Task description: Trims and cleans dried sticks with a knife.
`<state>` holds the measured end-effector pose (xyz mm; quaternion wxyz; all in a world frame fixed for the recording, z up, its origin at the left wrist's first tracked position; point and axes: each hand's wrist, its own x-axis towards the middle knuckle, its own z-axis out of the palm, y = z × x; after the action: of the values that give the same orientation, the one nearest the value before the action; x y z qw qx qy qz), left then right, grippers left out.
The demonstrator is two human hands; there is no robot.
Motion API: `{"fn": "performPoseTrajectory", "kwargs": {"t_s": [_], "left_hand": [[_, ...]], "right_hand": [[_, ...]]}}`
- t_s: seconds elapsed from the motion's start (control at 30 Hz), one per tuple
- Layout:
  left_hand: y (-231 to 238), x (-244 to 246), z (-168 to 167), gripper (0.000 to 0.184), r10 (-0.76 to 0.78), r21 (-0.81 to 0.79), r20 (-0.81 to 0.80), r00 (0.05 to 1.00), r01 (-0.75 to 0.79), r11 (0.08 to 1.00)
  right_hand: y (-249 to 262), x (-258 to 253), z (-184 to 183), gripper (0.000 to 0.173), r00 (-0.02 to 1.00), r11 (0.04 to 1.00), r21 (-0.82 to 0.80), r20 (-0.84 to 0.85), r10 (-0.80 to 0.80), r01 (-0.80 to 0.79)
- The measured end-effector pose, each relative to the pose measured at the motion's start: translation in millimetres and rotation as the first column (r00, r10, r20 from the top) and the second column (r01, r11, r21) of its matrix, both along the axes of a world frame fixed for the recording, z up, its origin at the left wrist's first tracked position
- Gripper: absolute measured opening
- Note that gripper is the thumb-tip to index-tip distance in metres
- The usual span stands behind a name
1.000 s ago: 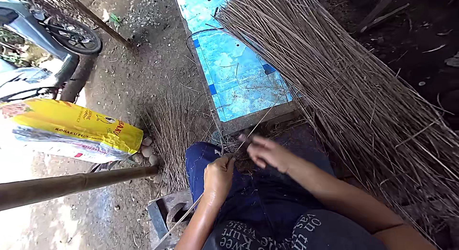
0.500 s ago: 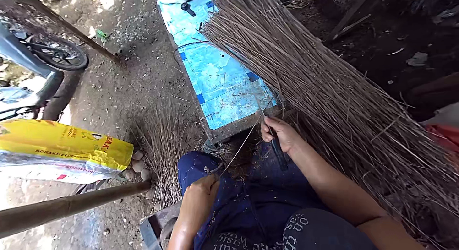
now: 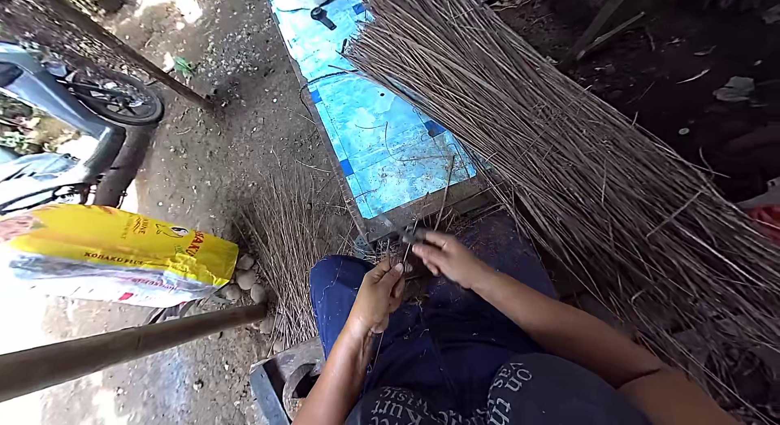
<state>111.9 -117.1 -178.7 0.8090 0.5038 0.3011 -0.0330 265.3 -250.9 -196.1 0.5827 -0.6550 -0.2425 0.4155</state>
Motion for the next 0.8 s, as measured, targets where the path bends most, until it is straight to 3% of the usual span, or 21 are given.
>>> {"fn": "performPoseTrajectory", "kwargs": {"t_s": [0.1, 0.27, 0.37, 0.47, 0.53, 0.63, 0.7, 0.8], "left_hand": [[-5, -8, -1, 0.023, -0.007, 0.025, 0.004, 1.000, 0.007, 1.000], [-2, -9, -7, 0.020, 0.060, 0.173, -0.005, 0.998, -0.058, 0.983], [-3, -14, -7, 0.022, 0.038, 0.187, -0.007, 0.999, -0.036, 0.982], [-7, -11, -9, 0.023, 0.025, 0.143, -0.030, 0.999, -0.021, 0.989], [-7, -15, -11, 0.023, 0.049, 0.119, -0.046, 0.998, -0.043, 0.992], [-1, -17, -11, 0.022, 0.075, 0.138, -0.047, 0.996, -0.068, 0.988], [-2, -21, -6, 0.022, 0.064, 0.145, -0.036, 0.997, -0.059, 0.988], [-7, -26, 5, 0.024, 0.028, 0.098, -0.022, 0.999, -0.026, 0.995]], "right_hand": [[6, 26, -10, 0.023, 0.980, 0.983, 0.001, -0.077, -0.182, 0.182], [11, -9, -1, 0.035, 0.990, 0.992, -0.009, -0.061, 0.128, -0.128], [20, 13, -15, 0.032, 0.992, 0.987, -0.115, -0.038, -0.119, 0.114], [29, 29, -25, 0.025, 0.955, 0.957, -0.074, -0.086, -0.286, 0.280], [25, 16, -16, 0.029, 0.970, 0.974, -0.091, -0.109, -0.216, 0.207], [23, -7, -7, 0.037, 0.996, 0.989, -0.130, -0.052, 0.065, -0.072], [24, 14, -16, 0.040, 0.999, 0.981, -0.193, 0.001, -0.038, 0.038], [19, 76, -41, 0.039, 0.912, 0.898, -0.171, 0.010, -0.410, 0.406]]}}
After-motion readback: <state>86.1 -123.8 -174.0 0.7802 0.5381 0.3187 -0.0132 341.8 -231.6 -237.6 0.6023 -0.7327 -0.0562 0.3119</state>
